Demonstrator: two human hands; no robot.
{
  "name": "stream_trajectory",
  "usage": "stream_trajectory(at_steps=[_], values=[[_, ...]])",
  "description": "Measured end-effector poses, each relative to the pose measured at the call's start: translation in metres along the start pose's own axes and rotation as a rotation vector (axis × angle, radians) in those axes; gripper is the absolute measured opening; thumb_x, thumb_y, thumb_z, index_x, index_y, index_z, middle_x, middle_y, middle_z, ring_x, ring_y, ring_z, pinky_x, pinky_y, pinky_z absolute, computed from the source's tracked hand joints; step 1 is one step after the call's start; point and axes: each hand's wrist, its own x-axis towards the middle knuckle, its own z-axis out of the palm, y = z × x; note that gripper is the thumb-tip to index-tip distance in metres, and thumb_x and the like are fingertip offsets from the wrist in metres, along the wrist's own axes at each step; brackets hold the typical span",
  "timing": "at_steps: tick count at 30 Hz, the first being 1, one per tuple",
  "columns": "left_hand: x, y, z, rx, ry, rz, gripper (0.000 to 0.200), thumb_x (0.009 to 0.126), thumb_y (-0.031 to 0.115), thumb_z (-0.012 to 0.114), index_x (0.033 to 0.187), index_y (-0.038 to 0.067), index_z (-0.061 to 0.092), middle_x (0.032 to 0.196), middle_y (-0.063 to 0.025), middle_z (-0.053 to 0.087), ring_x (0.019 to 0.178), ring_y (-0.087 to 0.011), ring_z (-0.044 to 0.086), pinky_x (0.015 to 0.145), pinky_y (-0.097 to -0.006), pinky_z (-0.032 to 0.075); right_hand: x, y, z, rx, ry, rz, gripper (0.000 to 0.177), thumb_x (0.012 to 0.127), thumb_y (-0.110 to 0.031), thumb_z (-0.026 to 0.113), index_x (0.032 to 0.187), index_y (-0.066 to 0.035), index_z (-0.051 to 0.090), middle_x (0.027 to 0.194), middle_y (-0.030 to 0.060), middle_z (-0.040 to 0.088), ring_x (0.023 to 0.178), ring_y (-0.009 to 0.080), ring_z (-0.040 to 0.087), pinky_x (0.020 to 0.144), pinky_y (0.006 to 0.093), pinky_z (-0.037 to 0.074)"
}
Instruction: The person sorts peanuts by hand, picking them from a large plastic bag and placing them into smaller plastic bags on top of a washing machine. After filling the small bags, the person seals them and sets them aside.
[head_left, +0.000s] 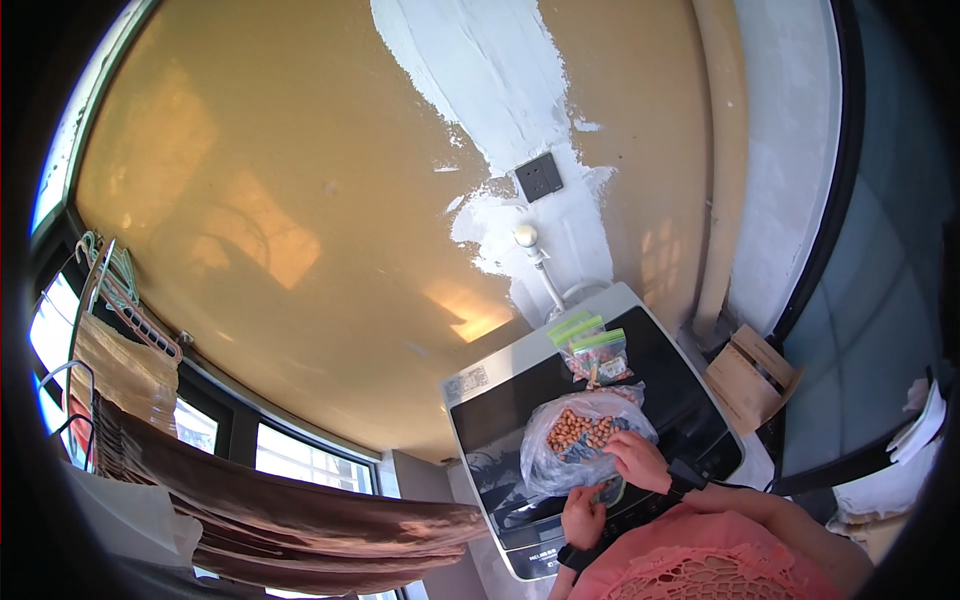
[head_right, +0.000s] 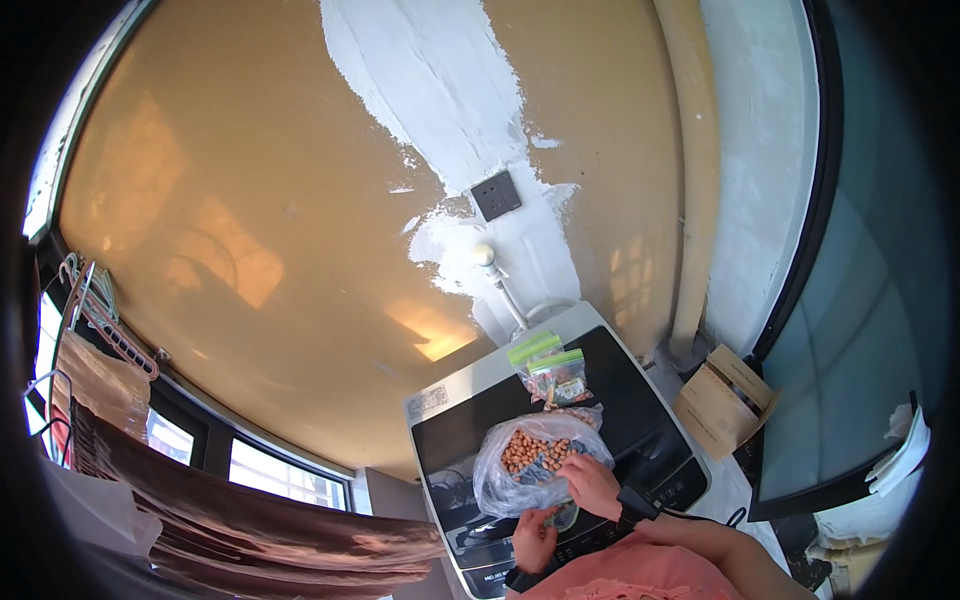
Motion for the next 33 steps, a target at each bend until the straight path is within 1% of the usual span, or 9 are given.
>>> stream_trajectory(at_steps=[10, 13, 17, 20, 22, 23, 24, 27, 33], values=[[0.001, -0.003, 0.003, 0.002, 0.005, -0.006, 0.037, 0.078, 0.002, 0.063, 0.111, 0.012, 0.076, 0.093, -0.0109, 0.064, 0.07, -0.025, 0.064, 0.065, -0.037, 0.053, 0.011, 0.026, 0.017, 0.003, -0.054, 0.085, 0.018, 0.084, -0.006, 0.066, 0.102, -0.006, 0.07, 0.102, 0.0117, 0.064, 0.097, 0.0335, 0.064, 0.084, 0.0433, 0.053], [0.002, 0.001, 0.001, -0.003, 0.051, 0.028, 0.036, 0.078, 0.0, 0.064, 0.109, 0.011, 0.077, 0.09, -0.0095, 0.063, 0.067, -0.0214, 0.062, 0.062, -0.0326, 0.053, 0.014, 0.024, 0.016, -0.004, -0.056, 0.111, 0.015, 0.085, -0.009, 0.068, 0.099, -0.006, 0.07, 0.1, 0.0118, 0.064, 0.096, 0.0334, 0.065, 0.083, 0.0432, 0.053], [0.003, -0.003, 0.003, -0.03, 0.058, 0.03, 0.033, 0.079, 0.001, 0.066, 0.108, 0.01, 0.077, 0.092, -0.0099, 0.064, 0.068, -0.0218, 0.063, 0.062, -0.0325, 0.054, 0.016, 0.006, 0.005, 0.03, -0.045, 0.113, 0.015, 0.084, -0.011, 0.071, 0.097, -0.005, 0.07, 0.099, 0.0118, 0.064, 0.096, 0.0335, 0.065, 0.082, 0.0426, 0.053], [0.003, -0.001, 0.001, -0.033, 0.069, -0.009, 0.026, 0.082, 0.004, 0.067, 0.104, 0.011, 0.076, 0.091, -0.0107, 0.064, 0.073, -0.0271, 0.064, 0.066, -0.0386, 0.053, 0.009, -0.016, -0.007, 0.111, -0.081, 0.095, 0.015, 0.083, -0.015, 0.074, 0.094, -0.006, 0.07, 0.099, 0.0104, 0.065, 0.096, 0.0322, 0.065, 0.082, 0.0411, 0.053], [0.003, 0.001, 0.0, -0.037, 0.08, -0.002, 0.026, 0.082, 0.004, 0.068, 0.106, 0.01, 0.076, 0.092, -0.0107, 0.064, 0.073, -0.0278, 0.063, 0.066, -0.0394, 0.053, 0.002, -0.024, -0.009, 0.136, 0.035, -0.08, 0.016, 0.081, -0.02, 0.075, 0.09, -0.008, 0.07, 0.099, 0.007, 0.065, 0.094, 0.0296, 0.064, 0.081, 0.0416, 0.052], [0.004, -0.004, 0.003, -0.023, 0.099, 0.014, 0.03, 0.081, 0.004, 0.067, 0.109, 0.01, 0.075, 0.092, -0.0108, 0.063, 0.073, -0.0281, 0.063, 0.066, -0.0396, 0.052, -0.006, -0.024, -0.007, 0.125, 0.008, -0.08, 0.016, 0.081, -0.022, 0.076, 0.089, -0.01, 0.071, 0.106, 0.0062, 0.065, 0.101, 0.0285, 0.062, 0.088, 0.0432, 0.048], [0.003, -0.007, 0.005, -0.026, 0.096, 0.008, 0.03, 0.081, 0.004, 0.067, 0.109, 0.01, 0.075, 0.092, -0.0108, 0.063, 0.073, -0.0281, 0.063, 0.066, -0.0396, 0.052, -0.013, -0.025, -0.006, 0.125, 0.002, -0.075, 0.016, 0.081, -0.022, 0.076, 0.089, -0.01, 0.071, 0.106, 0.0062, 0.065, 0.101, 0.0285, 0.062, 0.088, 0.0432, 0.048], [0.005, -0.002, 0.003, 0.022, 0.058, -0.001, 0.039, 0.077, 0.001, 0.066, 0.115, 0.011, 0.074, 0.092, -0.0109, 0.062, 0.075, -0.0274, 0.063, 0.067, -0.0391, 0.053, -0.032, -0.024, -0.002, -0.055, -0.065, -0.064, 0.028, 0.078, -0.031, 0.078, 0.093, -0.008, 0.072, 0.124, 0.0103, 0.06, 0.119, 0.0301, 0.053, 0.101, 0.0477, 0.038], [0.009, 0.0, 0.008, -0.012, 0.008, 0.017, 0.04, 0.077, -0.001, 0.066, 0.115, 0.009, 0.074, 0.092, -0.0121, 0.062, 0.076, -0.0272, 0.063, 0.069, -0.0373, 0.054, -0.042, -0.02, 0.001, -0.163, -0.121, -0.049, 0.036, 0.079, -0.033, 0.077, 0.102, -0.006, 0.07, 0.128, 0.0121, 0.057, 0.121, 0.0311, 0.051, 0.101, 0.0466, 0.038]])
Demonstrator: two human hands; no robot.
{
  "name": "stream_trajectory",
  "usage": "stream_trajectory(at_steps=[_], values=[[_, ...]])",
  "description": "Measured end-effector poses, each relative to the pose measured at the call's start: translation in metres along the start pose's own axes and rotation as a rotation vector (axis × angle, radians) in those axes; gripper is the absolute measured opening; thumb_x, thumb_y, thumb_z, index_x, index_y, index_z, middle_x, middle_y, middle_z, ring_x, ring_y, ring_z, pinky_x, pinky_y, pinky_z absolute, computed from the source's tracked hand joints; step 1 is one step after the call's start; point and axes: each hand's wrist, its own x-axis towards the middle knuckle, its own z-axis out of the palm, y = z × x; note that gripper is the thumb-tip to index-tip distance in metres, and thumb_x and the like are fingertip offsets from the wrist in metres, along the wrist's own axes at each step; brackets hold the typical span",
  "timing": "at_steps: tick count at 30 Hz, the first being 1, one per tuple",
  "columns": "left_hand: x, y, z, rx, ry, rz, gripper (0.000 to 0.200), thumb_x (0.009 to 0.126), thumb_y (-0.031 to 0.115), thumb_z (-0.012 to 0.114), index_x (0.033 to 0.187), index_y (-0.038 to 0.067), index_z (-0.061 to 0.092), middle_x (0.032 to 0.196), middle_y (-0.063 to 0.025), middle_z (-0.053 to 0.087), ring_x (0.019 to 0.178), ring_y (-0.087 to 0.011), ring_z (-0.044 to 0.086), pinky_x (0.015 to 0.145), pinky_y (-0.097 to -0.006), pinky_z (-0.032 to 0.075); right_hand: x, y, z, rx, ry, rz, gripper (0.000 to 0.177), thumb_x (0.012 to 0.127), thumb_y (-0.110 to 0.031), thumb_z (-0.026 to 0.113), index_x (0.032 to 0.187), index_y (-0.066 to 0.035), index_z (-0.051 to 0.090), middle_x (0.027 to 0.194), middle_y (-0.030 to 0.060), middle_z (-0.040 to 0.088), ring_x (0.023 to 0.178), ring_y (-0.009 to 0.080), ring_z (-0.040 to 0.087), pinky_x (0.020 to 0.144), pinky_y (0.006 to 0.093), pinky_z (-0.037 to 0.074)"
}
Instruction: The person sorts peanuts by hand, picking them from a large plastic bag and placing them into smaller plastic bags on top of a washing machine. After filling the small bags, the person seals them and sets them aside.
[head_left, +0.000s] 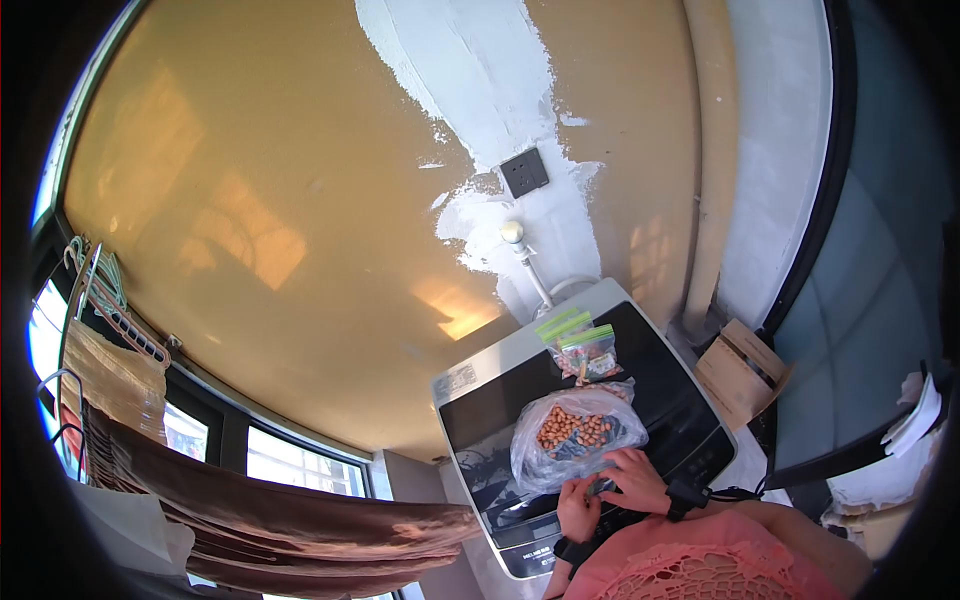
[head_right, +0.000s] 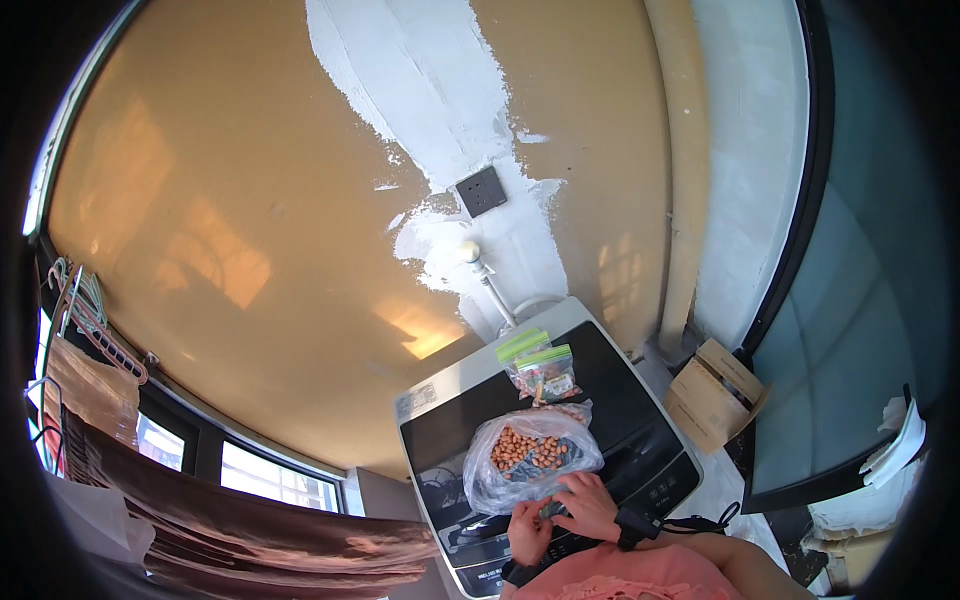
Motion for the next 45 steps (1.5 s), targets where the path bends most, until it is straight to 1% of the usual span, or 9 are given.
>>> stream_trajectory(at_steps=[7, 9, 10, 13, 19, 20, 29, 35, 45], values=[[0.015, 0.003, -0.011, -0.137, 0.112, 0.027, 0.031, 0.081, -0.004, 0.064, 0.108, 0.006, 0.076, 0.096, -0.0117, 0.062, 0.076, -0.0221, 0.066, 0.07, -0.0316, 0.056, 0.001, -0.001, 0.001, 0.067, 0.004, 0.024, 0.032, 0.081, -0.03, 0.078, 0.104, -0.008, 0.069, 0.128, 0.0115, 0.058, 0.121, 0.0327, 0.052, 0.103, 0.0452, 0.039], [0.022, 0.006, -0.017, -0.135, 0.15, 0.005, 0.029, 0.082, -0.004, 0.064, 0.107, 0.005, 0.076, 0.098, -0.013, 0.064, 0.079, -0.0224, 0.068, 0.071, -0.0314, 0.056, 0.002, -0.002, 0.001, 0.08, 0.063, -0.026, 0.03, 0.08, -0.027, 0.078, 0.102, -0.009, 0.068, 0.123, 0.0108, 0.058, 0.118, 0.0307, 0.053, 0.099, 0.0451, 0.04], [0.027, 0.011, -0.021, -0.113, 0.145, 0.006, 0.027, 0.083, -0.004, 0.063, 0.105, 0.004, 0.076, 0.098, -0.0138, 0.065, 0.083, -0.024, 0.069, 0.071, -0.0319, 0.056, 0.002, -0.002, 0.001, 0.084, 0.054, -0.019, 0.03, 0.08, -0.027, 0.078, 0.102, -0.009, 0.068, 0.123, 0.0108, 0.058, 0.118, 0.0307, 0.053, 0.099, 0.0451, 0.04], [0.042, 0.003, -0.023, 0.008, 0.174, 0.115, 0.025, 0.08, -0.001, 0.065, 0.103, 0.005, 0.074, 0.096, -0.014, 0.067, 0.093, -0.0344, 0.065, 0.084, -0.0429, 0.052, 0.002, -0.004, -0.001, 0.113, 0.054, -0.017, 0.027, 0.08, -0.025, 0.078, 0.101, -0.01, 0.069, 0.122, 0.0106, 0.058, 0.118, 0.0305, 0.053, 0.099, 0.0451, 0.04], [0.069, -0.014, -0.013, 0.156, 0.158, 0.188, 0.02, 0.081, 0.002, 0.067, 0.099, 0.008, 0.073, 0.098, -0.0112, 0.068, 0.095, -0.0348, 0.064, 0.085, -0.0455, 0.047, 0.002, -0.006, -0.007, 0.119, 0.059, -0.023, 0.022, 0.08, -0.024, 0.078, 0.095, -0.009, 0.069, 0.12, 0.0096, 0.06, 0.116, 0.0303, 0.055, 0.1, 0.0451, 0.041], [0.073, -0.012, -0.013, 0.21, 0.173, 0.217, 0.021, 0.078, 0.002, 0.07, 0.099, 0.006, 0.074, 0.094, -0.0109, 0.07, 0.09, -0.033, 0.067, 0.082, -0.0445, 0.05, 0.003, -0.008, -0.009, 0.118, 0.059, -0.02, 0.022, 0.08, -0.024, 0.078, 0.095, -0.009, 0.069, 0.12, 0.0096, 0.06, 0.116, 0.0303, 0.055, 0.1, 0.0451, 0.041], [0.078, -0.025, -0.004, 0.301, 0.098, 0.107, 0.019, 0.077, 0.01, 0.076, 0.096, 0.012, 0.074, 0.09, -0.0039, 0.069, 0.085, -0.0265, 0.067, 0.08, -0.0419, 0.044, 0.003, -0.01, -0.01, 0.148, 0.064, -0.041, 0.016, 0.081, -0.018, 0.077, 0.091, -0.01, 0.069, 0.12, 0.0074, 0.062, 0.115, 0.0299, 0.055, 0.098, 0.0426, 0.042], [0.075, -0.03, -0.006, 0.344, 0.058, 0.063, 0.018, 0.076, 0.013, 0.076, 0.094, 0.013, 0.074, 0.092, -0.0052, 0.07, 0.09, -0.0278, 0.068, 0.085, -0.0438, 0.044, 0.005, -0.014, -0.012, 0.196, 0.079, -0.038, 0.015, 0.082, -0.018, 0.077, 0.09, -0.009, 0.069, 0.118, 0.007, 0.063, 0.112, 0.0292, 0.056, 0.097, 0.0418, 0.043], [0.078, -0.038, 0.001, 0.409, 0.037, 0.052, 0.012, 0.078, 0.015, 0.075, 0.089, 0.011, 0.072, 0.092, -0.0055, 0.068, 0.09, -0.0291, 0.067, 0.083, -0.0454, 0.044, 0.004, -0.01, -0.01, 0.178, 0.121, -0.06, 0.016, 0.081, -0.019, 0.077, 0.09, -0.008, 0.07, 0.114, 0.0064, 0.063, 0.11, 0.0284, 0.058, 0.096, 0.0422, 0.044]])
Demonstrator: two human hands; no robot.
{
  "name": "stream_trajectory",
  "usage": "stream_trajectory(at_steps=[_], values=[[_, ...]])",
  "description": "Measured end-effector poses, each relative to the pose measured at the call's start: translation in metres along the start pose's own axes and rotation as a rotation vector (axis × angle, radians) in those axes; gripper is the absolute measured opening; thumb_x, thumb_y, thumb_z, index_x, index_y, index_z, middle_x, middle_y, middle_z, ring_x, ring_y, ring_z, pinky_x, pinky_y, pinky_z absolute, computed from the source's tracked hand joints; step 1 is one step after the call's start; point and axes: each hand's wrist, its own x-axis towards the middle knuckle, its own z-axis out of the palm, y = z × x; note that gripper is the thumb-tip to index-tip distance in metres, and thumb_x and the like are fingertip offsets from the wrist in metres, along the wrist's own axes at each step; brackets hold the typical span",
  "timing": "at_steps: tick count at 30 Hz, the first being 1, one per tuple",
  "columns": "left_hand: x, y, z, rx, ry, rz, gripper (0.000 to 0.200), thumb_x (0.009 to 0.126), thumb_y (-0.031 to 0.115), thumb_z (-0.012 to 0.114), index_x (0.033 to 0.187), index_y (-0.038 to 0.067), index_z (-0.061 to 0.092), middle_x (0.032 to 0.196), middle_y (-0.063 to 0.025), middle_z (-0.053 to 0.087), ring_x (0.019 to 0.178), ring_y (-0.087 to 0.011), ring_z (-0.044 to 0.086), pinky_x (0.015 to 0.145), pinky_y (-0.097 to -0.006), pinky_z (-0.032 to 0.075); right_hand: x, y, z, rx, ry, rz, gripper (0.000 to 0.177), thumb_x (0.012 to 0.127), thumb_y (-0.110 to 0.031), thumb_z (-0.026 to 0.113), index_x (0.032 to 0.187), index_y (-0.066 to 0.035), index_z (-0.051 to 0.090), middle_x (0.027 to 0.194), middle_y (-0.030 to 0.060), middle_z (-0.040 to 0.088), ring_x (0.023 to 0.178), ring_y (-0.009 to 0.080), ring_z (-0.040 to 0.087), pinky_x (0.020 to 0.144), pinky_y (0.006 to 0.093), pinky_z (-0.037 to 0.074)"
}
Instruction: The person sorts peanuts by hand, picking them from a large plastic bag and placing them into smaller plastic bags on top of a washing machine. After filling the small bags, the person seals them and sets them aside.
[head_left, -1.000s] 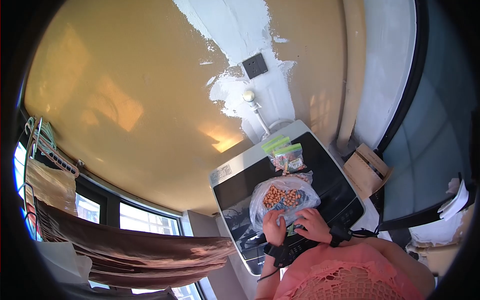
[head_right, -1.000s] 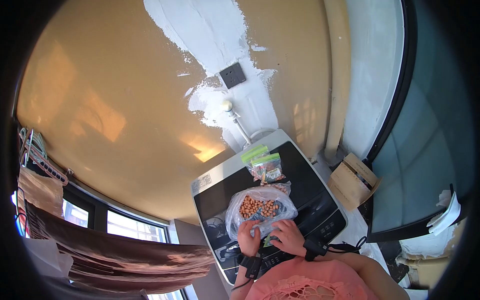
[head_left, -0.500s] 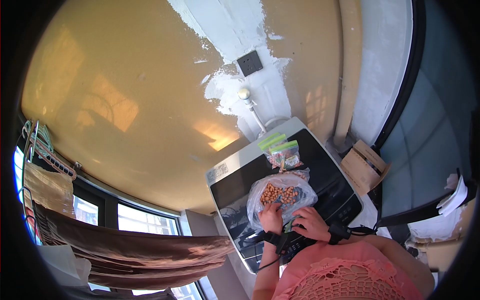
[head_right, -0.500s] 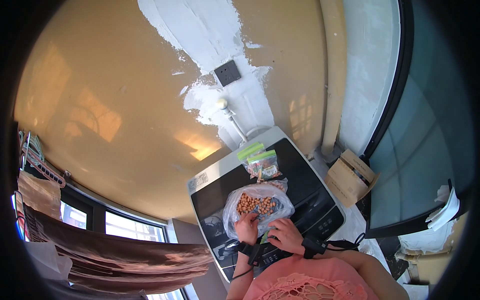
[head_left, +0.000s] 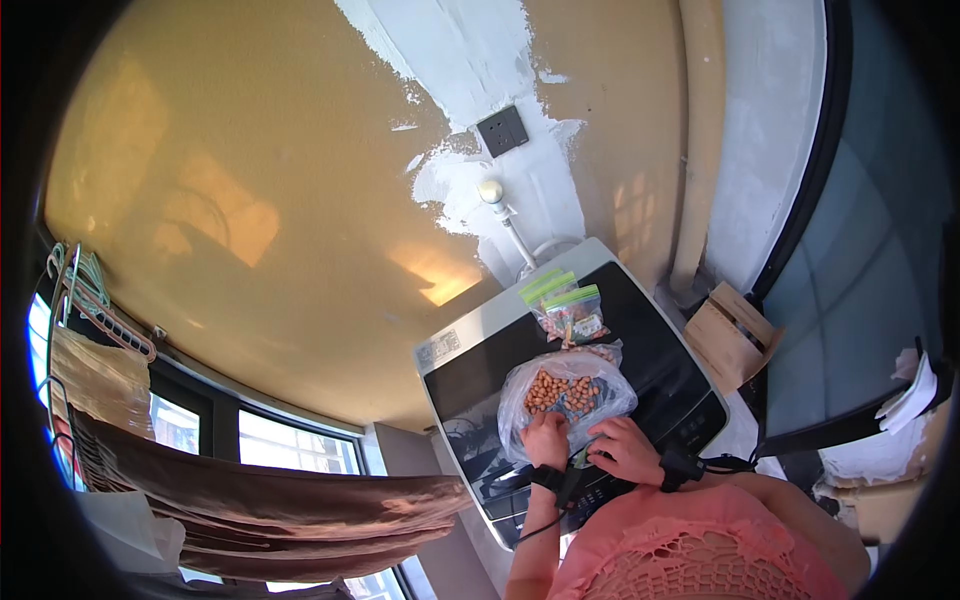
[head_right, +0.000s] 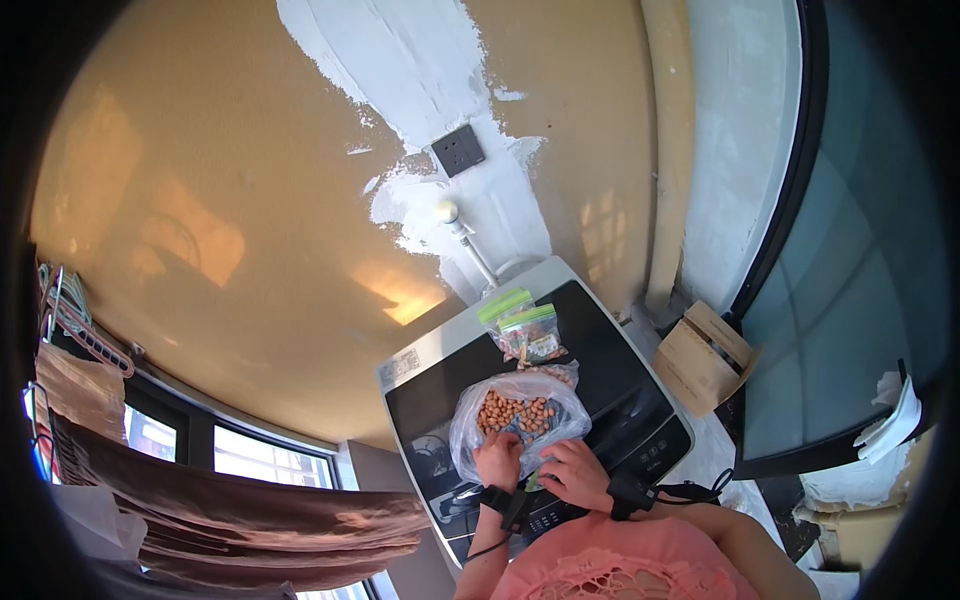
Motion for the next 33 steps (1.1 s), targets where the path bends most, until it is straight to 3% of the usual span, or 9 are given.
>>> stream_trajectory(at_steps=[2, 4, 7, 9, 14, 18, 23, 33], values=[[-0.001, 0.003, -0.002, -0.004, 0.073, 0.017, 0.012, 0.08, 0.018, 0.073, 0.088, 0.01, 0.068, 0.089, -0.0057, 0.066, 0.088, -0.0301, 0.066, 0.081, -0.0464, 0.044, -0.001, 0.002, 0.001, -0.017, 0.008, -0.011, 0.017, 0.081, -0.02, 0.077, 0.09, -0.008, 0.07, 0.115, 0.0064, 0.063, 0.11, 0.0285, 0.058, 0.095, 0.042, 0.044], [-0.002, 0.007, -0.008, 0.012, 0.119, 0.07, 0.013, 0.082, 0.014, 0.074, 0.088, 0.008, 0.065, 0.087, -0.0084, 0.064, 0.082, -0.031, 0.066, 0.074, -0.0455, 0.047, -0.001, 0.002, 0.0, -0.005, -0.003, 0.002, 0.018, 0.08, -0.021, 0.08, 0.089, -0.009, 0.071, 0.116, 0.0064, 0.063, 0.11, 0.0284, 0.058, 0.096, 0.0412, 0.044], [-0.009, 0.022, -0.029, -0.187, 0.188, 0.127, 0.012, 0.084, 0.005, 0.073, 0.088, 0.002, 0.063, 0.084, -0.0136, 0.063, 0.068, -0.0284, 0.063, 0.061, -0.0399, 0.051, -0.002, 0.0, -0.005, -0.044, -0.046, 0.013, 0.031, 0.079, -0.03, 0.081, 0.098, -0.009, 0.072, 0.12, 0.0081, 0.062, 0.113, 0.0292, 0.056, 0.097, 0.0417, 0.043], [-0.023, 0.034, -0.044, -0.317, 0.124, 0.07, 0.014, 0.081, 0.008, 0.076, 0.088, 0.002, 0.065, 0.087, -0.0126, 0.063, 0.073, -0.0281, 0.063, 0.066, -0.0386, 0.051, -0.004, 0.003, -0.004, -0.056, -0.106, 0.032, 0.045, 0.078, -0.037, 0.081, 0.111, -0.009, 0.07, 0.124, 0.0098, 0.06, 0.117, 0.0298, 0.055, 0.1, 0.0427, 0.042], [-0.051, 0.047, -0.049, -0.336, 0.005, 0.145, 0.017, 0.076, 0.015, 0.079, 0.088, 0.007, 0.072, 0.097, -0.012, 0.064, 0.091, -0.0306, 0.062, 0.085, -0.0421, 0.05, -0.007, 0.008, 0.007, -0.057, -0.117, 0.062, 0.049, 0.076, -0.032, 0.083, 0.117, -0.01, 0.068, 0.126, 0.0097, 0.059, 0.118, 0.0308, 0.055, 0.1, 0.0435, 0.042], [-0.058, 0.038, -0.035, -0.252, 0.044, 0.184, 0.017, 0.074, 0.015, 0.08, 0.088, 0.008, 0.073, 0.102, -0.0134, 0.064, 0.096, -0.0325, 0.062, 0.086, -0.0432, 0.05, -0.007, 0.01, 0.011, -0.049, -0.105, 0.062, 0.044, 0.073, -0.022, 0.082, 0.113, -0.009, 0.068, 0.125, 0.0105, 0.06, 0.12, 0.0313, 0.054, 0.1, 0.0437, 0.043], [-0.056, 0.038, -0.032, -0.319, 0.015, 0.069, 0.017, 0.076, 0.015, 0.079, 0.088, 0.004, 0.073, 0.103, -0.016, 0.067, 0.097, -0.0337, 0.066, 0.084, -0.0411, 0.053, -0.015, 0.022, 0.015, -0.001, -0.107, 0.047, 0.02, 0.076, -0.013, 0.078, 0.095, -0.008, 0.072, 0.126, 0.0105, 0.06, 0.118, 0.0316, 0.057, 0.099, 0.0426, 0.045], [-0.058, 0.032, -0.026, -0.351, -0.088, 0.027, 0.019, 0.079, 0.02, 0.079, 0.089, 0.005, 0.071, 0.093, -0.014, 0.07, 0.087, -0.0341, 0.069, 0.079, -0.0419, 0.055, -0.015, 0.018, 0.009, 0.025, -0.129, 0.073, 0.007, 0.08, -0.014, 0.074, 0.087, -0.011, 0.074, 0.125, 0.0119, 0.061, 0.118, 0.0324, 0.058, 0.1, 0.0432, 0.046]])
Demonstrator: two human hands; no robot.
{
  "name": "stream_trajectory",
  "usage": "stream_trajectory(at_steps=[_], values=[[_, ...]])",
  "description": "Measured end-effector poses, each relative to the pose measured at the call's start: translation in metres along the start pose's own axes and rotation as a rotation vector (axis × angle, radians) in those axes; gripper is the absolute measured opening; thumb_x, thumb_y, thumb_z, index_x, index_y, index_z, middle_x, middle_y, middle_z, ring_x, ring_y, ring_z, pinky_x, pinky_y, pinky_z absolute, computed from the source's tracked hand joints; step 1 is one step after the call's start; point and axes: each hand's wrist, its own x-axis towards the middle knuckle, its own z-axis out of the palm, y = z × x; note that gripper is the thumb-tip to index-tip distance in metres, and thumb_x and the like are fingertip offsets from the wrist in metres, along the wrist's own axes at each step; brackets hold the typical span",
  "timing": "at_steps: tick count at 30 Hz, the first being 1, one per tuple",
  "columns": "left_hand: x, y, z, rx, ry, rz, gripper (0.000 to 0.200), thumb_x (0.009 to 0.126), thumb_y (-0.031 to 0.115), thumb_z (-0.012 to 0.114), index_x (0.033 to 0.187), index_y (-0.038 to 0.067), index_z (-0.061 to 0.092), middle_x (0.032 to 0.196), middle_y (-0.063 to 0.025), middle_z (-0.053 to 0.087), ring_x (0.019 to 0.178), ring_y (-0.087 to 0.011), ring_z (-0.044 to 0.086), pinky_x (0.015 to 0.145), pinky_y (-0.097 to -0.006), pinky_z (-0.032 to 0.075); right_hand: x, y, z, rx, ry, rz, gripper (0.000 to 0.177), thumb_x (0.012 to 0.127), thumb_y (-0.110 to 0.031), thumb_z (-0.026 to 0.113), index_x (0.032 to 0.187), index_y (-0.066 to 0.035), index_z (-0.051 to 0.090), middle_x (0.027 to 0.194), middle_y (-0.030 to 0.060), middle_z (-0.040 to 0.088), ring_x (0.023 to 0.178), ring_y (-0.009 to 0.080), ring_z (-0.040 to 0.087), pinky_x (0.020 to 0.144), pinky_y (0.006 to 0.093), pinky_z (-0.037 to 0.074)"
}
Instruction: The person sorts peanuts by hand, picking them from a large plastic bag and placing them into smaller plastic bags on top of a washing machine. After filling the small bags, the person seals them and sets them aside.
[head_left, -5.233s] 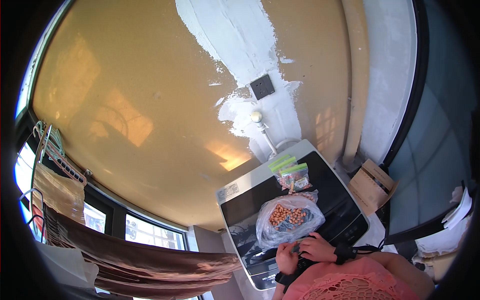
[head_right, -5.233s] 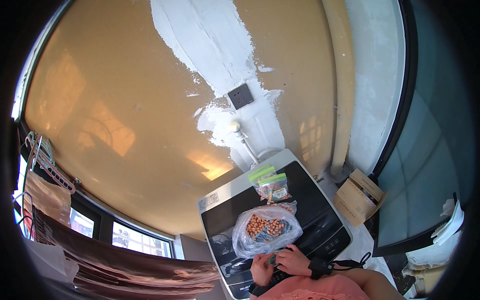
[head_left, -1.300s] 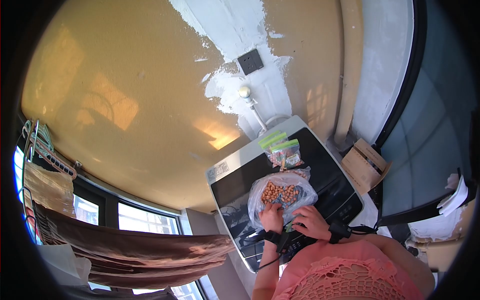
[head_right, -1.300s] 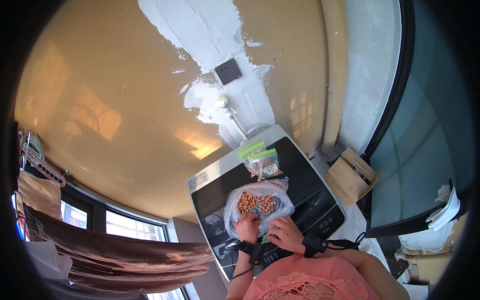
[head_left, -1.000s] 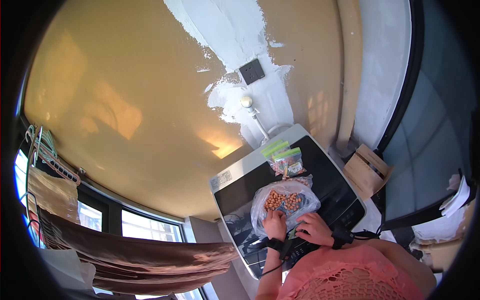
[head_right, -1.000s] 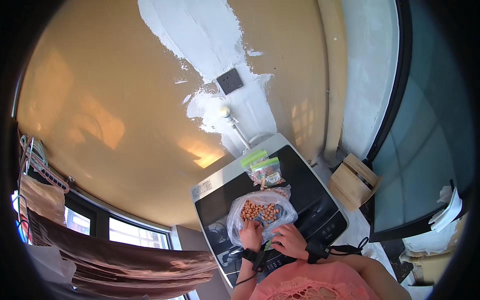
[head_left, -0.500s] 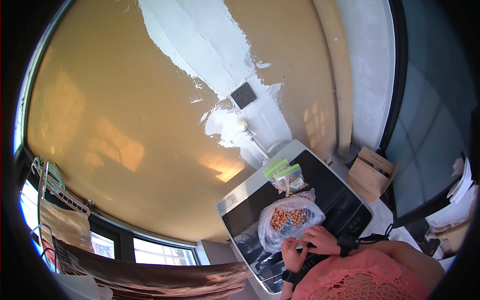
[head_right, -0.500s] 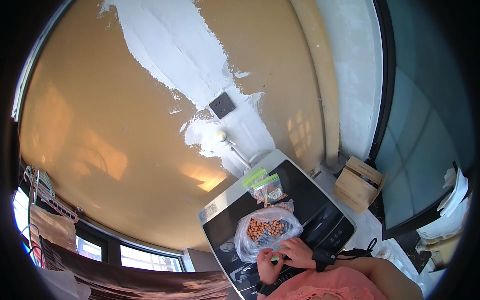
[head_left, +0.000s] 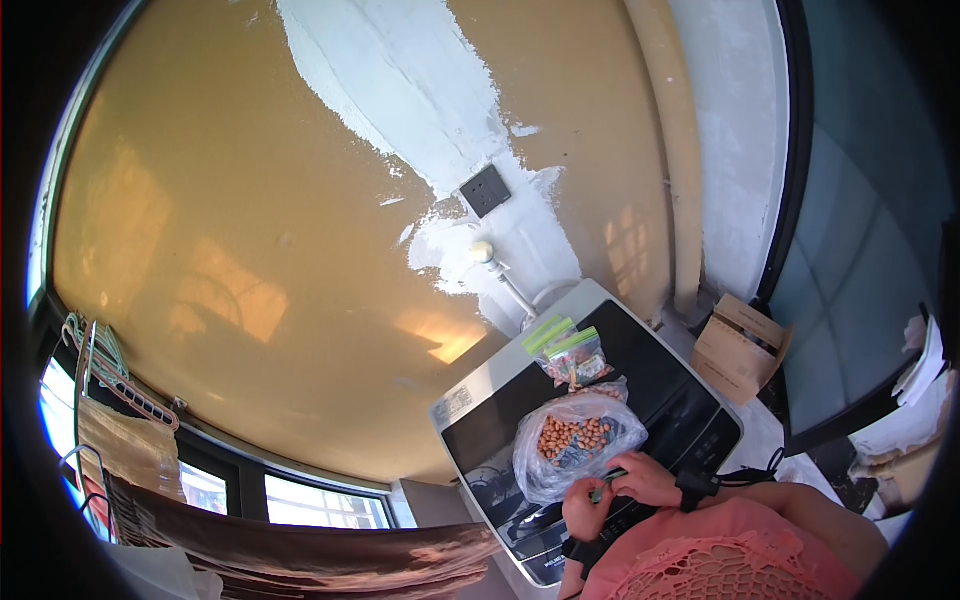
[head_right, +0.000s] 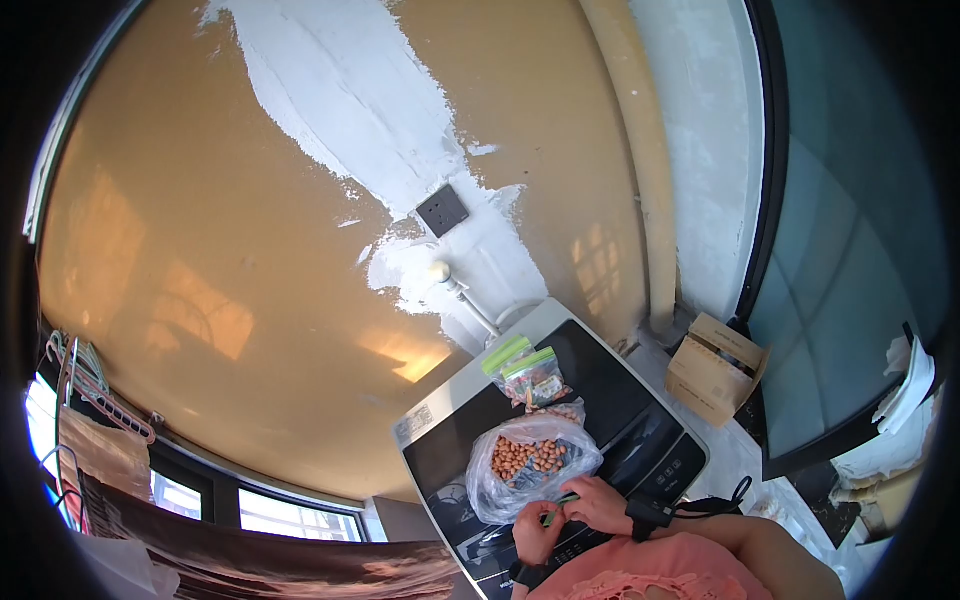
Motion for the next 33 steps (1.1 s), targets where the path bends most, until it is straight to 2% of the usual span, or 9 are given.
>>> stream_trajectory(at_steps=[2, 6, 11, 16, 21, 24, 27, 33], values=[[-0.002, 0.002, -0.001, -0.012, 0.013, -0.022, 0.018, 0.079, 0.021, 0.078, 0.088, 0.007, 0.071, 0.087, -0.0122, 0.072, 0.081, -0.0331, 0.07, 0.074, -0.0413, 0.055, 0.001, -0.002, 0.0, -0.001, -0.011, -0.028, 0.008, 0.081, -0.016, 0.074, 0.087, -0.011, 0.074, 0.126, 0.0125, 0.061, 0.118, 0.0329, 0.058, 0.1, 0.0432, 0.045], [-0.002, 0.006, -0.005, 0.043, -0.012, -0.067, 0.017, 0.08, 0.021, 0.078, 0.087, 0.008, 0.071, 0.085, -0.0112, 0.072, 0.079, -0.0325, 0.071, 0.07, -0.0408, 0.055, 0.001, -0.002, -0.002, 0.009, -0.033, -0.035, 0.008, 0.082, -0.017, 0.074, 0.087, -0.011, 0.074, 0.127, 0.0128, 0.061, 0.119, 0.0331, 0.058, 0.1, 0.0431, 0.046], [-0.002, 0.0, -0.003, 0.098, 0.009, -0.001, 0.013, 0.079, 0.02, 0.077, 0.086, 0.01, 0.072, 0.084, -0.0112, 0.071, 0.079, -0.034, 0.069, 0.072, -0.0431, 0.054, 0.0, -0.002, 0.0, 0.023, -0.027, -0.053, 0.008, 0.081, -0.016, 0.074, 0.087, -0.01, 0.073, 0.127, 0.0126, 0.061, 0.119, 0.0329, 0.057, 0.1, 0.0427, 0.046], [0.0, -0.001, -0.003, 0.074, 0.012, 0.082, 0.008, 0.08, 0.011, 0.073, 0.087, 0.01, 0.073, 0.089, -0.0084, 0.072, 0.081, -0.0339, 0.069, 0.072, -0.0447, 0.054, -0.001, -0.001, 0.002, 0.024, -0.011, -0.055, 0.009, 0.081, -0.015, 0.074, 0.088, -0.009, 0.072, 0.126, 0.0125, 0.061, 0.117, 0.0324, 0.058, 0.099, 0.0425, 0.046], [0.0, 0.004, -0.004, 0.063, 0.005, 0.051, 0.016, 0.08, -0.001, 0.065, 0.087, 0.011, 0.073, 0.088, -0.0086, 0.07, 0.083, -0.0326, 0.068, 0.071, -0.0449, 0.053, -0.002, 0.002, 0.005, 0.019, 0.011, -0.065, 0.012, 0.081, -0.016, 0.075, 0.089, -0.009, 0.07, 0.125, 0.0122, 0.061, 0.114, 0.0319, 0.059, 0.098, 0.0425, 0.047], [0.002, 0.005, -0.005, 0.069, 0.004, 0.082, 0.012, 0.081, -0.001, 0.065, 0.086, 0.007, 0.072, 0.088, -0.0111, 0.07, 0.078, -0.0331, 0.068, 0.068, -0.0415, 0.053, 0.002, -0.003, -0.002, 0.045, 0.02, -0.054, 0.014, 0.082, -0.02, 0.076, 0.084, -0.008, 0.07, 0.124, 0.0119, 0.061, 0.113, 0.0316, 0.059, 0.096, 0.042, 0.047], [0.0, 0.009, -0.007, 0.127, 0.049, 0.059, 0.014, 0.081, -0.002, 0.064, 0.086, 0.007, 0.073, 0.088, -0.0107, 0.069, 0.077, -0.033, 0.068, 0.068, -0.0409, 0.053, 0.001, -0.006, -0.004, 0.023, 0.029, -0.045, 0.024, 0.085, -0.027, 0.076, 0.077, -0.005, 0.07, 0.119, 0.0118, 0.063, 0.108, 0.0313, 0.06, 0.091, 0.0423, 0.047], [-0.004, 0.001, 0.005, 0.098, 0.098, 0.05, 0.031, 0.077, -0.006, 0.063, 0.1, 0.01, 0.077, 0.093, -0.0112, 0.067, 0.082, -0.0316, 0.067, 0.071, -0.0406, 0.054, 0.0, -0.007, -0.006, -0.049, 0.024, -0.042, 0.026, 0.083, -0.027, 0.077, 0.073, -0.004, 0.07, 0.117, 0.0113, 0.064, 0.106, 0.0312, 0.06, 0.09, 0.0421, 0.047]])
